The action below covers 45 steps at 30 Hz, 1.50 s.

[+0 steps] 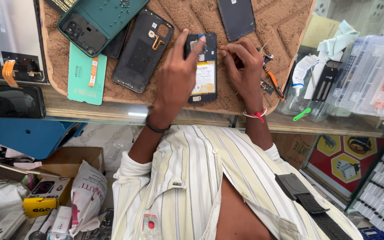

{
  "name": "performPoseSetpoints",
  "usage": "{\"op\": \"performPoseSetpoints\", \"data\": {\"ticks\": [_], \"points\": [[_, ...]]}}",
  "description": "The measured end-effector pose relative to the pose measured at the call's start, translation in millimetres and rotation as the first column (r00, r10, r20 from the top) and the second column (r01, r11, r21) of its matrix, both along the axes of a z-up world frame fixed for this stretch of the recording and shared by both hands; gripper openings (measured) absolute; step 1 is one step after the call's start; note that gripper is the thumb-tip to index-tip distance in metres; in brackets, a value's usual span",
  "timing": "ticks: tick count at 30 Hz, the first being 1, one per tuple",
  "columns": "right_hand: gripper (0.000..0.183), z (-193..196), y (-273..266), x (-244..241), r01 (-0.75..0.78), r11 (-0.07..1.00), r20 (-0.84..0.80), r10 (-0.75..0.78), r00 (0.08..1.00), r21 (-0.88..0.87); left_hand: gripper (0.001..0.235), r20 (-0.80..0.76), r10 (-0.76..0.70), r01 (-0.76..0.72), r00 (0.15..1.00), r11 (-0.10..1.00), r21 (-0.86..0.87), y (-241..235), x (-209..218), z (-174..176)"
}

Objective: The person disassembles a smartphone, removes the battery, and uses a screwdriver to adjust internal components. They then reinsert the battery and continue working on the phone's internal parts.

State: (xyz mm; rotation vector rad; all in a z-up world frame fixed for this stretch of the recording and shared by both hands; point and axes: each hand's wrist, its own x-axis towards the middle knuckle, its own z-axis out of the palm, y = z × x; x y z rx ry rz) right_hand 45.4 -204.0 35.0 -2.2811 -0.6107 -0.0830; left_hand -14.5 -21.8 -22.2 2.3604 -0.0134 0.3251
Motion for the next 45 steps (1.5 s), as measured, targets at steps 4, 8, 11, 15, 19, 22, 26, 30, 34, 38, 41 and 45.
{"op": "performPoseSetpoints", "data": {"ticks": [4, 8, 11, 15, 19, 22, 26, 30, 34, 38, 41, 45], "points": [[0.007, -1, 5, -1, 0.016, 1.000, 0.002, -0.016, 1.000, 0.002, 0.041, 0.006, 0.017, -0.018, 1.000, 0.992, 0.126, -12, -7, -2], [0.008, -2, 6, -2, 0.022, 1.000, 0.027, -0.022, 0.999, 0.009, 0.055, -0.043, 0.020, -0.011, 0.999, 0.978, 0.207, -16, -7, 1], [0.007, -2, 7, -2, 0.042, 0.999, 0.040, -0.042, 0.998, 0.006, 0.058, -0.066, 0.026, -0.011, 0.997, 0.975, 0.223, -16, -5, 3], [0.007, -3, 7, -1, 0.050, 0.999, 0.039, -0.050, 0.998, 0.010, 0.052, -0.067, 0.017, -0.007, 0.998, 0.987, 0.158, -13, -3, 0], [0.007, -3, 9, 0, 0.044, 0.999, 0.040, -0.044, 0.998, 0.010, 0.038, -0.103, 0.005, -0.004, 0.995, 1.000, 0.008, -9, 3, -3], [0.008, -4, 9, 0, 0.037, 0.999, 0.043, -0.037, 0.998, 0.009, 0.044, -0.009, 0.029, -0.029, 1.000, 0.998, -0.053, -1, 2, -3], [0.007, -5, 9, 1, 0.032, 0.999, 0.022, -0.032, 0.999, 0.026, 0.048, 0.013, 0.029, -0.027, 0.999, 0.986, -0.162, 8, -3, 3], [0.008, -3, 9, 1, 0.050, 0.998, 0.001, -0.050, 0.999, 0.035, 0.043, 0.012, 0.028, -0.025, 1.000, 0.977, -0.210, 9, -1, 12], [0.008, -3, 9, 2, 0.048, 0.998, 0.011, -0.048, 0.999, 0.040, 0.041, 0.020, 0.005, -0.001, 1.000, 0.986, -0.169, 9, 0, 19], [0.010, -3, 8, 2, 0.050, 0.998, -0.004, -0.050, 0.999, 0.025, 0.034, 0.036, 0.014, -0.009, 0.999, 0.993, -0.118, 8, 1, 20], [0.009, -3, 10, 2, 0.035, 0.998, 0.001, -0.035, 0.999, 0.048, 0.032, 0.013, 0.019, -0.019, 1.000, 0.998, -0.058, 7, 4, 17], [0.010, -4, 8, 2, 0.031, 0.998, -0.014, -0.031, 0.999, 0.050, 0.033, -0.070, 0.023, -0.019, 0.997, 0.999, 0.050, -1, 8, 11]]}}
